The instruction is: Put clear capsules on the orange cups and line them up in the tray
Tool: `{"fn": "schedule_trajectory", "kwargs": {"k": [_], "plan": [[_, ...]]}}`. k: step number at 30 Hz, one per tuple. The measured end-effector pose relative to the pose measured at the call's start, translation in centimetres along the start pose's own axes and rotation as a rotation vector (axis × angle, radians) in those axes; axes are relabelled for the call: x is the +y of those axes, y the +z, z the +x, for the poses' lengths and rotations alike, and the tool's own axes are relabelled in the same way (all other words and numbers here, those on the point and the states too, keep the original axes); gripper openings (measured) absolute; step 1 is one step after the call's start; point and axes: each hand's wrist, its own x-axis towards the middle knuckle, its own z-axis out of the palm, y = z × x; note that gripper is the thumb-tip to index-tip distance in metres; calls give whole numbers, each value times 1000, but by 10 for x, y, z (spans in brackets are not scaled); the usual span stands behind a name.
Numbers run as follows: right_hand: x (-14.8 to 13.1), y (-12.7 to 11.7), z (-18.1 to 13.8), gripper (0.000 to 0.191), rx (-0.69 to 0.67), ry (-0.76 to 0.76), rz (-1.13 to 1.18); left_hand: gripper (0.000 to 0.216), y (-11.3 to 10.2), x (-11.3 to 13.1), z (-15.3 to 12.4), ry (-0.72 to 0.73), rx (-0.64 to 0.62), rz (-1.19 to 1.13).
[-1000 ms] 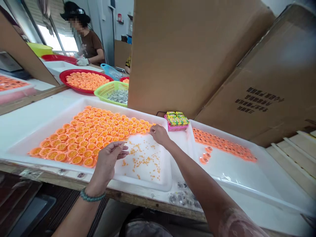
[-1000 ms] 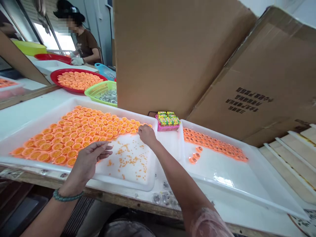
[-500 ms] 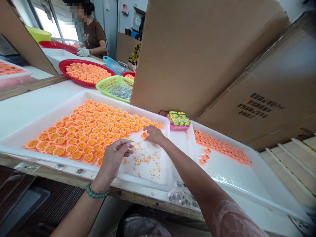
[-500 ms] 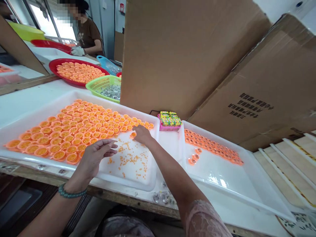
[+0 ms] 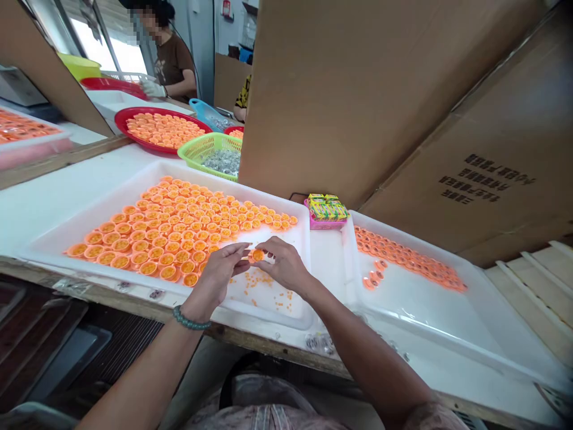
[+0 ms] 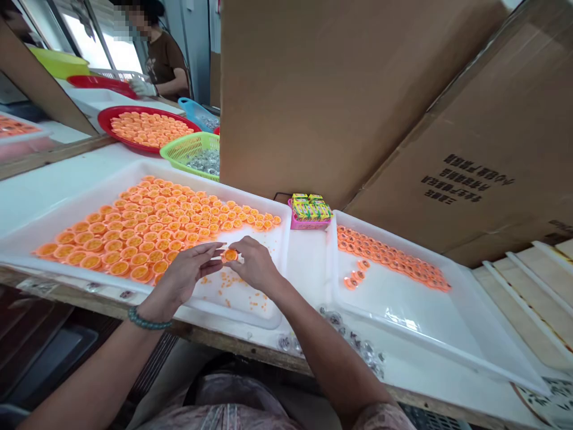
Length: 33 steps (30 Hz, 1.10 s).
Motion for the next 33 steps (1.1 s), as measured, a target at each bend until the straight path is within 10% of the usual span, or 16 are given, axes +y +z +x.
{"fn": "schedule_trajectory", "kwargs": {"k": [5, 14, 22, 33], "plan": [[-15, 0, -16, 26, 168, 52, 4, 21, 12, -6, -11, -66, -226, -193], [-14, -31, -77, 21, 359, 285, -77, 17, 18, -9, -11, -163, -199, -142], [20, -48, -164, 26, -158, 507, -298, 31, 33, -12, -10, -133, -202, 115], [28, -38, -158, 25, -134, 340, -206, 28, 36, -24, -6, -161, -126, 180]]}}
